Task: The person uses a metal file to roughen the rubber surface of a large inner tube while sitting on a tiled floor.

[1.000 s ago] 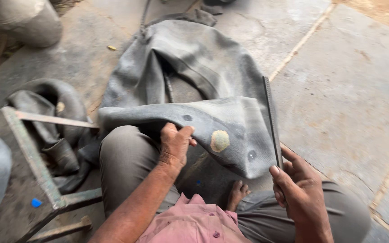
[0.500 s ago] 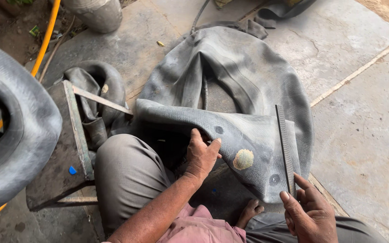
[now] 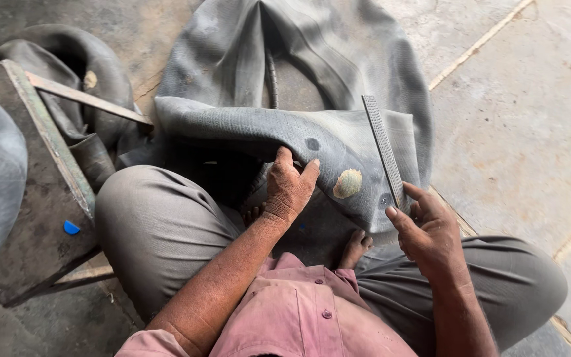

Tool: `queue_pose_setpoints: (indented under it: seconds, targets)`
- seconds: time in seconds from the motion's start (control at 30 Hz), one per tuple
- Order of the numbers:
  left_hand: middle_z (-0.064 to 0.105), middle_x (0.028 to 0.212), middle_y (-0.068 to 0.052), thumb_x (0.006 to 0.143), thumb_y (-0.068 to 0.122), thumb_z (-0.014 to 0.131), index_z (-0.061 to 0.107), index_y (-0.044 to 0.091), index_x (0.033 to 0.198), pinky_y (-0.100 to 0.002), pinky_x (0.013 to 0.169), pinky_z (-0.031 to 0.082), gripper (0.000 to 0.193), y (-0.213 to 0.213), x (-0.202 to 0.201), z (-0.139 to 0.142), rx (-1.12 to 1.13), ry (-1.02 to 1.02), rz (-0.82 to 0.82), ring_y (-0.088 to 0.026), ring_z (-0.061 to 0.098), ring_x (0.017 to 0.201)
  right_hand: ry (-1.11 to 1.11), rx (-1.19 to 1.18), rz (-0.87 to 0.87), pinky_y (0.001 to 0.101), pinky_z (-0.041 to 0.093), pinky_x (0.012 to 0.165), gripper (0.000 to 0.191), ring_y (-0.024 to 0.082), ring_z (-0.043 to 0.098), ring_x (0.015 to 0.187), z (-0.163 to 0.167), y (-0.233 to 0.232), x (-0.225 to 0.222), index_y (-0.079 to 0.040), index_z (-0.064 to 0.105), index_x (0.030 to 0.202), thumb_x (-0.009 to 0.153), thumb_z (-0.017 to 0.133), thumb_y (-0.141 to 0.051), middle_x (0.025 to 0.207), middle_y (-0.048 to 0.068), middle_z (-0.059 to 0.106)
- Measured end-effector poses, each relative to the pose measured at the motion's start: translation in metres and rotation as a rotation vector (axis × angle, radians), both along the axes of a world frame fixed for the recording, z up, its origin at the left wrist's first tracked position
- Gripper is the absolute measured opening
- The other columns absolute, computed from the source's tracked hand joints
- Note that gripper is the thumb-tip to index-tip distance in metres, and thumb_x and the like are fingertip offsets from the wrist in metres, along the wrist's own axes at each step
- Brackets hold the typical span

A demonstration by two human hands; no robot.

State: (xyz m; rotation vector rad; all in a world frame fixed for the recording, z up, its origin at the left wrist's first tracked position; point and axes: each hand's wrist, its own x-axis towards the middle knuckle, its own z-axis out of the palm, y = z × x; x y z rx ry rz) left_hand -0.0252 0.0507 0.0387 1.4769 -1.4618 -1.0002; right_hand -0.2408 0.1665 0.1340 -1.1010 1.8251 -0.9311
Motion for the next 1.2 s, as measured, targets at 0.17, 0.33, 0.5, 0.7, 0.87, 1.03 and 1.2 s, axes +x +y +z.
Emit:
queue_pose_setpoints:
  seconds: [0.17,0.33,0.5,0.7,0.87,1.03,1.2]
  targets:
    - [0.071,0.081,-0.017,0.08,0.034,0.081,0.062,-0.005,0.095,-0.04,0.078,0.061,0.046,-0.003,0.0,0.001,0.145,-0.019,-0.03,-0.027,0.073,0.077,0.036,-0.156,0.012,0.0215,0.041,0.037,0.059,0.005,0.052,0.05,0.034,-0.001,0.013,0.003,0.053,0.145,0.091,0.072,-0.007,0.069,0.004,0.061]
    - [0.068,0.064,-0.012,0.082,0.027,0.075,0.064,-0.003,0.073,-0.035,0.06,0.058,0.034,-0.002,-0.001,0.001,0.217,0.132,-0.082,-0.021,0.068,0.056,-0.048,-0.391,-0.022,0.0184,0.044,0.044,0.06,0.003,0.058,0.059,0.049,-0.009,0.022,0.003,0.048,0.15,0.095,0.07,-0.003,0.079,0.004,0.064]
    - [0.062,0.058,-0.006,0.081,0.019,0.074,0.058,-0.001,0.064,-0.029,0.044,0.055,0.031,-0.011,0.003,0.006,0.248,0.447,-0.087,-0.012,0.059,0.046,0.243,-0.209,0.026,0.0259,0.055,0.053,0.059,0.013,0.066,0.069,0.007,-0.038,0.032,-0.002,0.05,0.148,0.093,0.072,-0.009,0.081,0.009,0.066]
    - [0.067,0.062,-0.004,0.084,0.01,0.071,0.065,0.001,0.064,-0.024,0.046,0.05,0.022,-0.014,0.006,0.009,0.216,0.495,-0.118,-0.009,0.059,0.049,0.419,0.157,0.165,0.0382,0.055,0.062,0.062,0.021,0.069,0.068,-0.032,-0.045,0.034,-0.006,0.054,0.144,0.088,0.077,-0.021,0.074,0.015,0.07]
    - [0.068,0.064,-0.005,0.086,0.008,0.075,0.068,-0.001,0.066,-0.025,0.045,0.053,0.023,-0.013,0.005,0.008,0.256,0.513,-0.094,-0.009,0.059,0.051,0.288,0.1,-0.011,0.0385,0.056,0.061,0.064,0.024,0.071,0.069,-0.028,-0.04,0.028,-0.009,0.054,0.147,0.088,0.075,-0.023,0.081,0.017,0.073]
    - [0.072,0.075,-0.007,0.086,0.007,0.073,0.072,-0.003,0.084,-0.025,0.047,0.055,0.009,-0.013,0.006,0.008,0.288,0.51,-0.143,-0.011,0.066,0.056,0.314,0.067,0.253,0.0417,0.058,0.074,0.065,0.033,0.074,0.088,-0.029,-0.045,0.025,-0.004,0.051,0.147,0.088,0.074,-0.019,0.101,0.023,0.073]
    - [0.072,0.082,-0.008,0.085,0.005,0.074,0.07,-0.002,0.092,-0.025,0.051,0.056,0.011,-0.009,0.006,0.012,0.319,0.592,-0.155,-0.012,0.067,0.063,0.308,0.101,0.28,0.0439,0.057,0.08,0.065,0.039,0.073,0.098,-0.033,-0.042,0.022,-0.003,0.051,0.146,0.087,0.074,-0.018,0.106,0.026,0.072]
